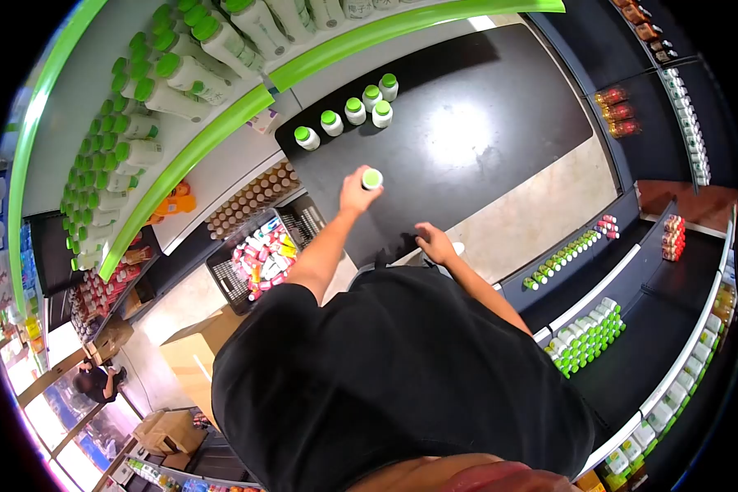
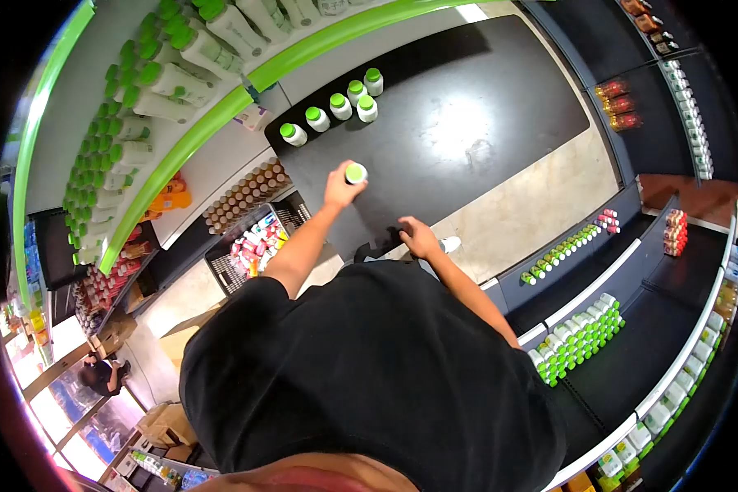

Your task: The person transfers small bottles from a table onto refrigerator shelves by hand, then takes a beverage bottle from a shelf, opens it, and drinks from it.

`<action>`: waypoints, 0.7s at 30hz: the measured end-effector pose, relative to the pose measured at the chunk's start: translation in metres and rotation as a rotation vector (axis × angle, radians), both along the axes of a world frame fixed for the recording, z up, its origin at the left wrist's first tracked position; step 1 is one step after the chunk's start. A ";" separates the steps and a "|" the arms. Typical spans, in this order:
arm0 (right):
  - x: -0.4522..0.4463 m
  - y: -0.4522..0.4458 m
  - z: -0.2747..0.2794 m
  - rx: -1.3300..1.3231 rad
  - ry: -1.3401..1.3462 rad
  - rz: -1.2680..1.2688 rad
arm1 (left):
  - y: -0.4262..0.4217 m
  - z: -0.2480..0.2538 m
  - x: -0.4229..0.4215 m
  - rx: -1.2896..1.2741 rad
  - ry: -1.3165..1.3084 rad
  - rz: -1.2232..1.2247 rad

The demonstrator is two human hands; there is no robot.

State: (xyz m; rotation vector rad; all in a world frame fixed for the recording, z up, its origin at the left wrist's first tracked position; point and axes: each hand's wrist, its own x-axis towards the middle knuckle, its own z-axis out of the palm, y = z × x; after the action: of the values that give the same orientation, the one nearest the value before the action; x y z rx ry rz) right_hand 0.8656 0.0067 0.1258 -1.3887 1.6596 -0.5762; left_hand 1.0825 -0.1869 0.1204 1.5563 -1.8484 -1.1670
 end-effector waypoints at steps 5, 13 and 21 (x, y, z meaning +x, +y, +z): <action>0.004 -0.050 0.082 -0.227 0.244 0.249 | 0.074 0.013 -0.034 -0.008 -0.071 -0.274; -0.030 -0.040 0.067 -0.114 0.401 0.464 | 0.117 0.023 -0.083 -0.003 -0.358 -0.418; -0.138 0.031 0.023 0.001 -0.085 0.103 | 0.125 0.012 -0.165 0.065 -0.318 -0.920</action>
State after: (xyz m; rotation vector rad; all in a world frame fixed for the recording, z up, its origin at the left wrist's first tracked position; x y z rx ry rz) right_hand 0.7274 0.0376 0.1487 -1.4203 1.5118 -0.5674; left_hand 0.9171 -0.0620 0.1326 0.9259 -2.9150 -1.3806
